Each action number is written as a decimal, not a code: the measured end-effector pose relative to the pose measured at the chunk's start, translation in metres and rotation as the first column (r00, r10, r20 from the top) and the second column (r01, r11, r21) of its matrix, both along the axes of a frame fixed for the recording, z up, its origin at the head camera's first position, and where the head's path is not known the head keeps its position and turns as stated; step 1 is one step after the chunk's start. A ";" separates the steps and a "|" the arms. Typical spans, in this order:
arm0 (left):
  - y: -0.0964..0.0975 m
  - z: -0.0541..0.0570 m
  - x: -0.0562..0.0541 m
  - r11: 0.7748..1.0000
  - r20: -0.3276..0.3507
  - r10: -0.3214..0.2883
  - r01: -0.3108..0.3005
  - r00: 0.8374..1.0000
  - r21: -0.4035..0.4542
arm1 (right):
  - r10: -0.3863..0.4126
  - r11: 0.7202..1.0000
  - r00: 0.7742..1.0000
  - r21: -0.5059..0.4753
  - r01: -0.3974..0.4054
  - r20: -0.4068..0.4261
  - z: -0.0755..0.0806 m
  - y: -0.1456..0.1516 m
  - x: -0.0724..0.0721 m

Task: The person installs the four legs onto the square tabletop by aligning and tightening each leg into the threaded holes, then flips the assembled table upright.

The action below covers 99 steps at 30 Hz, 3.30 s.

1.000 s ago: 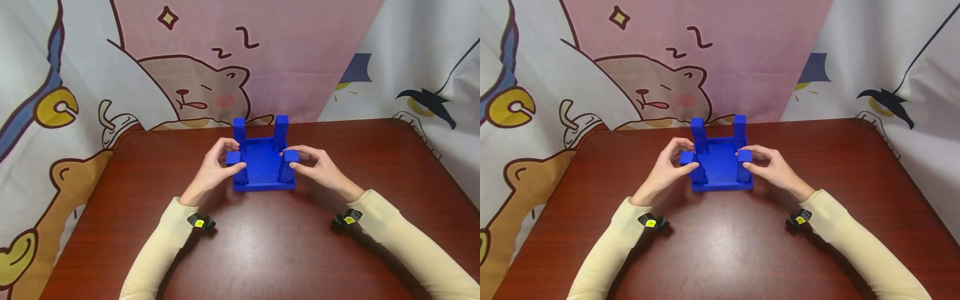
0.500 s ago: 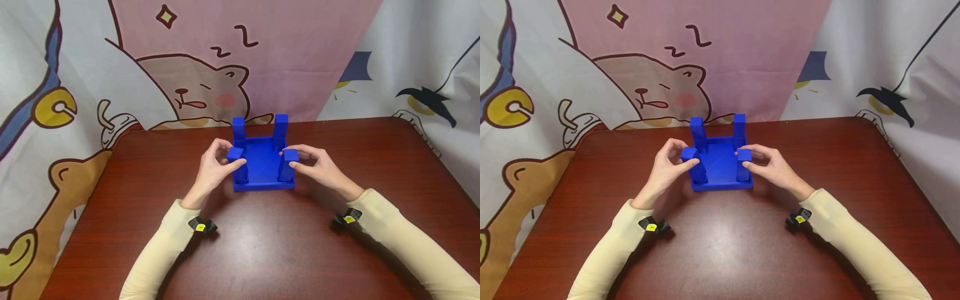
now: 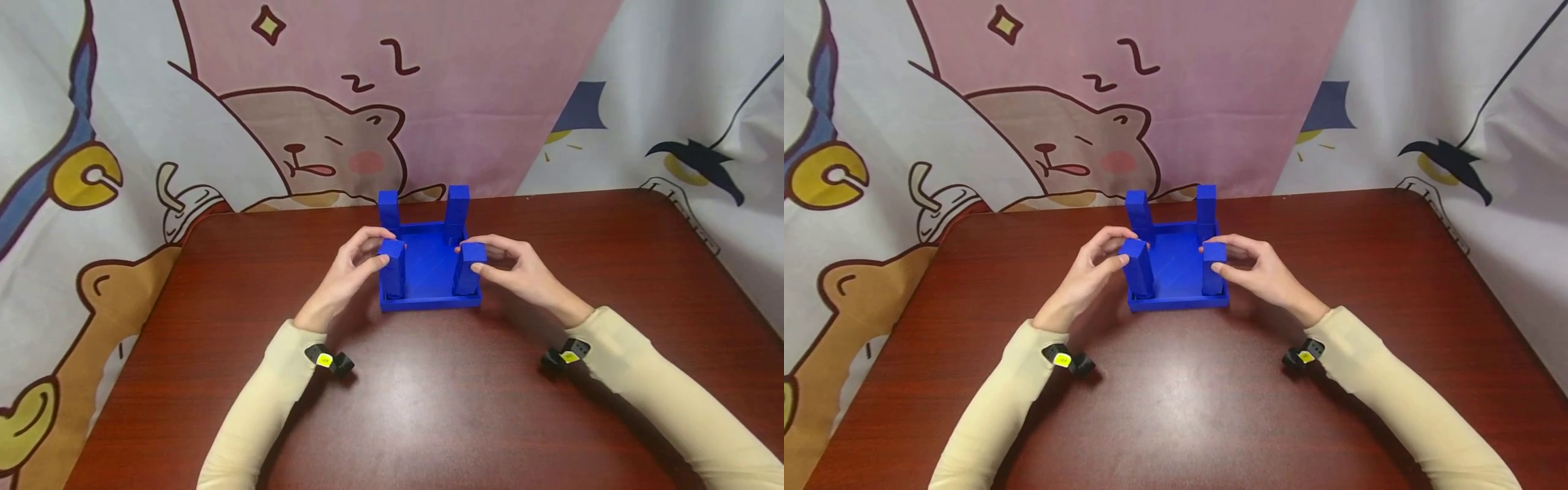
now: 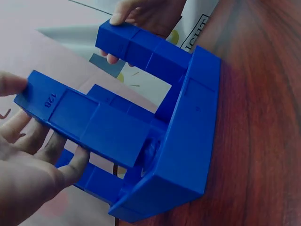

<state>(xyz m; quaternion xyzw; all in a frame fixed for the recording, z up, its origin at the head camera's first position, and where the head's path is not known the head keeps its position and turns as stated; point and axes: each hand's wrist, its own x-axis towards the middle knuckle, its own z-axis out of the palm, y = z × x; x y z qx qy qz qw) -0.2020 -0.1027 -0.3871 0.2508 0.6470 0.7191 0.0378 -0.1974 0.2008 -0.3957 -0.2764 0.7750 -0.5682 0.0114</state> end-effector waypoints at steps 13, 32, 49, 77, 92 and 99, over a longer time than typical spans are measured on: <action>-0.003 0.029 0.019 0.973 -0.211 0.116 -0.153 0.971 -0.171 | -0.015 0.999 1.000 0.047 0.014 0.011 0.027 -0.011 0.016; -0.001 0.017 0.010 0.957 -0.228 0.068 -0.129 0.971 -0.262 | -0.015 0.999 1.000 0.048 0.015 0.000 0.030 -0.012 0.016; -0.007 0.010 0.000 0.980 -0.133 -0.109 0.085 0.985 -0.178 | -0.033 0.998 0.999 0.047 0.032 0.018 0.002 0.000 0.003; -0.006 0.011 0.006 0.981 -0.084 0.020 -0.036 0.996 -0.192 | -0.018 1.000 1.000 -0.017 0.018 -0.010 0.001 -0.002 0.002; -0.003 0.007 0.002 0.989 -0.018 -0.083 0.080 0.996 -0.128 | -0.026 1.000 1.000 0.000 0.026 0.000 -0.002 -0.001 0.002; -0.015 0.012 0.003 0.987 -0.097 -0.022 0.006 0.995 -0.159 | -0.021 1.000 1.000 0.003 0.021 -0.002 -0.001 -0.001 0.002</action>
